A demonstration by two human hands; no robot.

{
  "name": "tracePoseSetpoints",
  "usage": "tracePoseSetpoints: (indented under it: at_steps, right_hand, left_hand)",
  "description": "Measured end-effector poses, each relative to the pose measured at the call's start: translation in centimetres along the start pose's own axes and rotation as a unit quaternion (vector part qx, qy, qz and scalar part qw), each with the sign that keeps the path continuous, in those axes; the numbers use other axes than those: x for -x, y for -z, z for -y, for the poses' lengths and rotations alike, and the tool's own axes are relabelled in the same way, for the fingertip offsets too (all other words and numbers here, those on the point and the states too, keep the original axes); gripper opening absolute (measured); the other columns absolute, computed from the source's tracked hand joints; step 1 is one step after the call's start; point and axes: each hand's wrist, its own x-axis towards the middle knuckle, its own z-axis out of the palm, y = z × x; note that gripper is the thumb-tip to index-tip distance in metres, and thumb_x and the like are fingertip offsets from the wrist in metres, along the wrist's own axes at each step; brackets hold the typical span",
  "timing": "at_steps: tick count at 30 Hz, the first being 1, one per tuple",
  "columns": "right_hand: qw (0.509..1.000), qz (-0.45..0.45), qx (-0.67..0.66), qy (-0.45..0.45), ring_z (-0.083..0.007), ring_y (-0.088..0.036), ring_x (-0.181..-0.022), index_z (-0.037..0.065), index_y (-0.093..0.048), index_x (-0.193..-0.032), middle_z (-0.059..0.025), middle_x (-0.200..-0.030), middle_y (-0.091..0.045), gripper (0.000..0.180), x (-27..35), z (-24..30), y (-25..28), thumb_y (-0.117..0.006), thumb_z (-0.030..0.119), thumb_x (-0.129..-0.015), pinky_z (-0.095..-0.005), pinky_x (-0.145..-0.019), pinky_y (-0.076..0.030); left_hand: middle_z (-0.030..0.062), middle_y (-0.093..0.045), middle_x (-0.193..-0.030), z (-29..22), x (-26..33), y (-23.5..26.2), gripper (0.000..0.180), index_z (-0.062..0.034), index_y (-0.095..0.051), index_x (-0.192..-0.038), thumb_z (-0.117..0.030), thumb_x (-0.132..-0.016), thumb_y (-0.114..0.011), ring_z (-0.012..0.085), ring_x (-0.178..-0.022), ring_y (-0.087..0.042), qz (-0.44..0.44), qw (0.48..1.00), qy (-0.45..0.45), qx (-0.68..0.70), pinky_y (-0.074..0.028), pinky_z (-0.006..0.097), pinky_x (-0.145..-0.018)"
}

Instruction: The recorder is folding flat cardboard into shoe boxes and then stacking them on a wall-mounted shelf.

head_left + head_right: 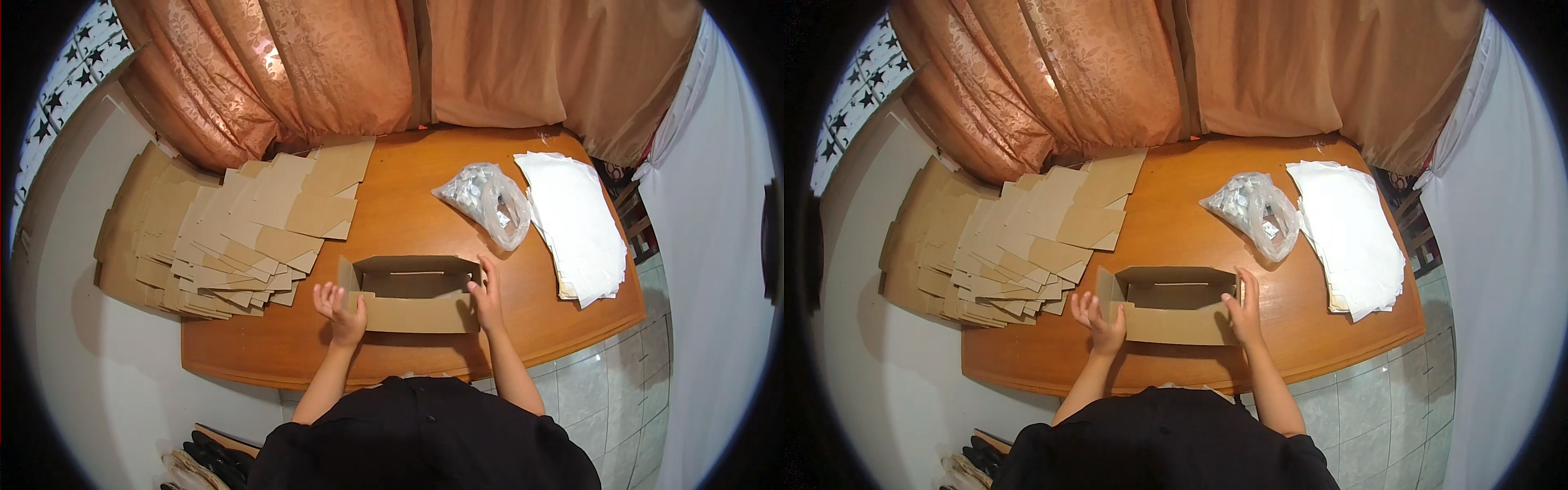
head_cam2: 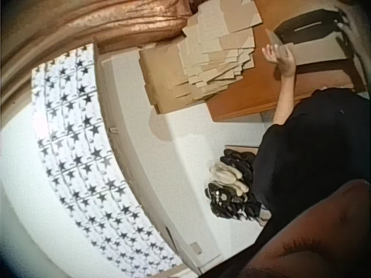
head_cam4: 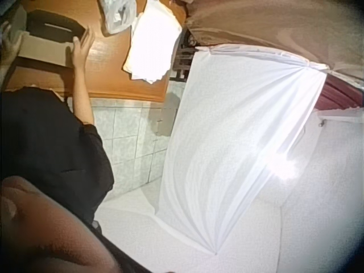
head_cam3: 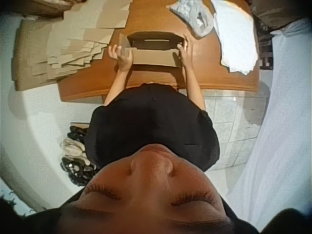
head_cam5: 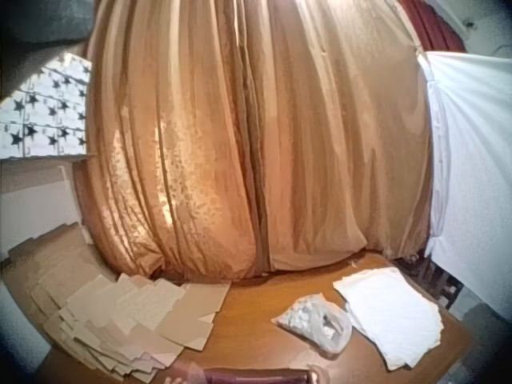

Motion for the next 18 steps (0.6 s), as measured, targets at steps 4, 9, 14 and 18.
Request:
tracePoseSetpoints:
  at_steps: [4,9,14,18]
  right_hand:
    - [0.996,0.041,0.068,0.050,-0.0318,-0.031,-0.126,0.002,-0.042,-0.126,-0.0185,-0.131,-0.037,0.056,-0.5,-1.5,-0.3,-0.053,0.037,-0.083,-0.0398,-0.107,-0.020]
    - [0.998,0.028,0.010,0.048,-0.0294,-0.030,-0.126,0.000,-0.042,-0.124,-0.0170,-0.131,-0.036,0.054,-1.0,-2.4,-0.3,-0.035,0.044,-0.092,-0.0388,-0.107,-0.020]
    - [0.999,0.033,-0.032,0.028,-0.0294,-0.031,-0.125,0.000,-0.043,-0.123,-0.0168,-0.129,-0.037,0.052,-1.0,-2.2,-0.5,-0.037,0.040,-0.090,-0.0385,-0.107,-0.020]
    - [0.997,0.047,0.010,0.053,-0.0298,-0.032,-0.123,0.002,-0.046,-0.121,-0.0164,-0.127,-0.039,0.048,-1.2,-1.9,-0.8,-0.041,0.036,-0.088,-0.0389,-0.106,-0.022]
  left_hand:
    - [0.0224,-0.030,-0.131,1.2,1.6,0.0,0.069,-0.0113,-0.035,-0.127,0.016,-0.069,-0.061,0.0309,-0.099,-0.054,0.062,0.991,-0.057,0.104,-0.050,0.035,-0.080]
    - [0.0158,-0.054,-0.104,-1.1,-0.5,0.9,0.038,-0.0051,-0.058,-0.103,0.014,-0.070,-0.060,0.0297,-0.088,-0.059,0.129,0.987,-0.016,0.099,-0.051,0.034,-0.074]
    - [0.0135,-0.058,-0.100,-0.5,0.1,0.9,0.027,-0.0041,-0.062,-0.097,0.006,-0.071,-0.062,0.0304,-0.085,-0.059,0.157,0.983,-0.003,0.092,-0.049,0.036,-0.074]
    - [0.0103,-0.058,-0.103,-1.3,-1.7,0.7,0.018,-0.0051,-0.065,-0.094,-0.010,-0.077,-0.062,0.0280,-0.094,-0.057,0.286,0.954,0.017,0.086,-0.043,0.038,-0.083]
